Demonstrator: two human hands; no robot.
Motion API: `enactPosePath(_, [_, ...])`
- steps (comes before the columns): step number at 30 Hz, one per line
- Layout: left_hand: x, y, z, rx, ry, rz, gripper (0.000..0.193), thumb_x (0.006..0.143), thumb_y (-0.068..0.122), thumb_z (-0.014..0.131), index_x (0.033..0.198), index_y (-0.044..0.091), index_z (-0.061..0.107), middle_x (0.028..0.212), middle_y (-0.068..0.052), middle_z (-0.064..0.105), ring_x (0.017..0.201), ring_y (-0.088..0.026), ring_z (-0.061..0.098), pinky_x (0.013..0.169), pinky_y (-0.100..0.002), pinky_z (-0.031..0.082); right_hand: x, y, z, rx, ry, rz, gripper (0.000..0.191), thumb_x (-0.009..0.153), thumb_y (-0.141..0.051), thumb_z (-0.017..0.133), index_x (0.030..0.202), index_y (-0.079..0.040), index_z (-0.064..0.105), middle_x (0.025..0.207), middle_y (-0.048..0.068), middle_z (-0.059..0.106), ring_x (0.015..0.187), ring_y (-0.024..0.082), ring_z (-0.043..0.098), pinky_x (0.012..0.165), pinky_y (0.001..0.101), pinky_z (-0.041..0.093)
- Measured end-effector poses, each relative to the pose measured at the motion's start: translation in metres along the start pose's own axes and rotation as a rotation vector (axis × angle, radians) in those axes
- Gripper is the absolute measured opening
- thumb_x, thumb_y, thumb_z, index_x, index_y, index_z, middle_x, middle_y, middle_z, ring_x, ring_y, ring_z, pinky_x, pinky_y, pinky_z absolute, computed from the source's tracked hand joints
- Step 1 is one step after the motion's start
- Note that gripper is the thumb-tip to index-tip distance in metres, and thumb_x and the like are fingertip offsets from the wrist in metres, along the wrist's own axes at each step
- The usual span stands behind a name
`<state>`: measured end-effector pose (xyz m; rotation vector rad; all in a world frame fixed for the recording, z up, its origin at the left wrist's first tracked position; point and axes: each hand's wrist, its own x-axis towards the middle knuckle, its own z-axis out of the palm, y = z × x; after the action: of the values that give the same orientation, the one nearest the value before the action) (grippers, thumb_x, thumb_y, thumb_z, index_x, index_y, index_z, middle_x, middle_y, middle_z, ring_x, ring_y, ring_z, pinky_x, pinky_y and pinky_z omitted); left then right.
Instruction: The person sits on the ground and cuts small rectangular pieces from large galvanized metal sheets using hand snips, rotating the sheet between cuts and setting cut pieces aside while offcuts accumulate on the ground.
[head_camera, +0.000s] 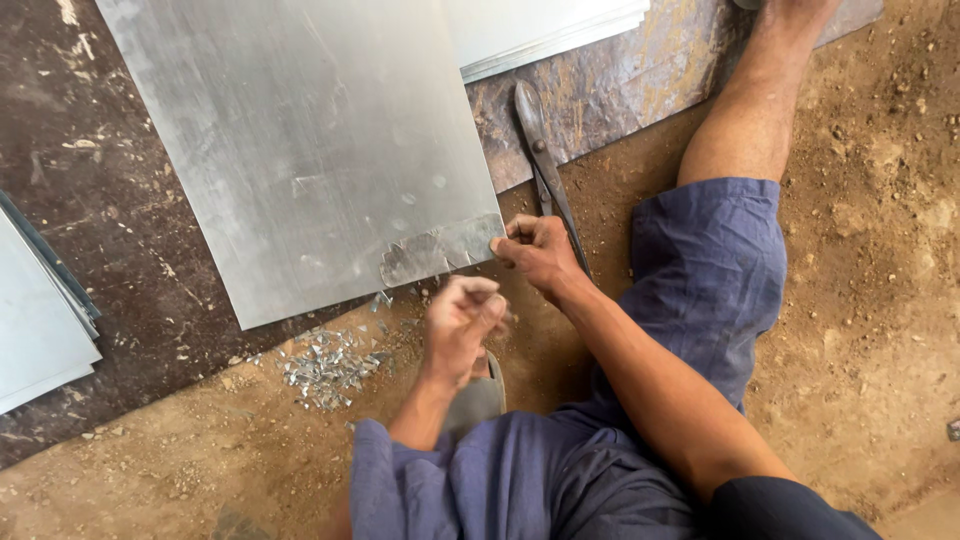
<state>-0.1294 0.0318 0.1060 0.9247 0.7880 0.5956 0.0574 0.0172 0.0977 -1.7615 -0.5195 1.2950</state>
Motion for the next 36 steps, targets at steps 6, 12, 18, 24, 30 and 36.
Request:
enactPosePath(6, [0.051,-0.042,-0.005,-0.724,0.104,-0.175,0.020,0.098,0.013,0.072,0.109,-0.002,0.068,0.100,-0.015,0.072,0.085,-0.026,0.070,0.074,-0.037,0.059,0.001,-0.009,-0.005,0.017,-0.007,-0.038,0.015,0.089,-0.009,0.077,0.080,0.000,0.069,0.069,0.002,0.066,0.061,0.008,0.056,0.053,0.0258,0.043])
enactPosePath(12, [0.064,-0.035,-0.006,-0.646,0.285,-0.107,0.019,0.089,-0.002,0.071,0.107,0.000,0.070,0.102,-0.015,0.073,0.086,-0.026,0.071,0.068,-0.040,0.060,-0.008,-0.011,-0.025,-0.359,0.130,-0.165,0.030,0.086,-0.028,0.079,0.096,-0.001,0.071,0.082,0.011,0.074,0.069,0.018,0.069,0.063,0.0317,0.056])
enactPosePath(18, [0.068,-0.042,-0.006,-0.657,0.251,-0.173,0.011,0.091,0.002,0.073,0.098,-0.007,0.072,0.099,-0.019,0.072,0.087,-0.031,0.071,0.073,-0.041,0.063,-0.025,0.019,-0.048,-0.973,0.412,-0.243,0.050,0.069,-0.033,0.093,0.083,0.008,0.068,0.094,0.023,0.065,0.074,0.038,0.066,0.062,0.0468,0.053])
enactPosePath(24, [0.070,-0.041,-0.006,-0.595,0.254,-0.178,0.015,0.092,0.004,0.074,0.098,-0.009,0.070,0.101,-0.019,0.070,0.091,-0.032,0.071,0.076,-0.045,0.064,-0.014,0.023,-0.056,-0.665,0.142,-0.343,0.017,0.081,-0.009,0.075,0.088,0.005,0.067,0.078,0.016,0.064,0.069,0.029,0.062,0.062,0.0413,0.051])
enactPosePath(30, [0.077,-0.039,0.001,-0.674,0.175,-0.198,0.021,0.093,0.006,0.071,0.104,-0.010,0.066,0.102,-0.024,0.071,0.094,-0.038,0.073,0.081,-0.048,0.065,-0.037,0.003,-0.057,-0.097,0.017,0.096,0.009,0.089,-0.012,0.067,0.088,-0.003,0.069,0.064,0.007,0.068,0.049,0.013,0.050,0.046,0.0306,0.036])
enactPosePath(36, [0.087,-0.040,0.011,-0.699,0.148,-0.129,0.022,0.091,0.006,0.070,0.110,-0.005,0.065,0.103,-0.021,0.072,0.092,-0.037,0.072,0.080,-0.047,0.064,-0.076,0.020,-0.054,-0.403,0.119,-0.188,0.022,0.096,-0.021,0.062,0.090,-0.001,0.067,0.064,0.002,0.063,0.054,0.011,0.059,0.051,0.0293,0.048])
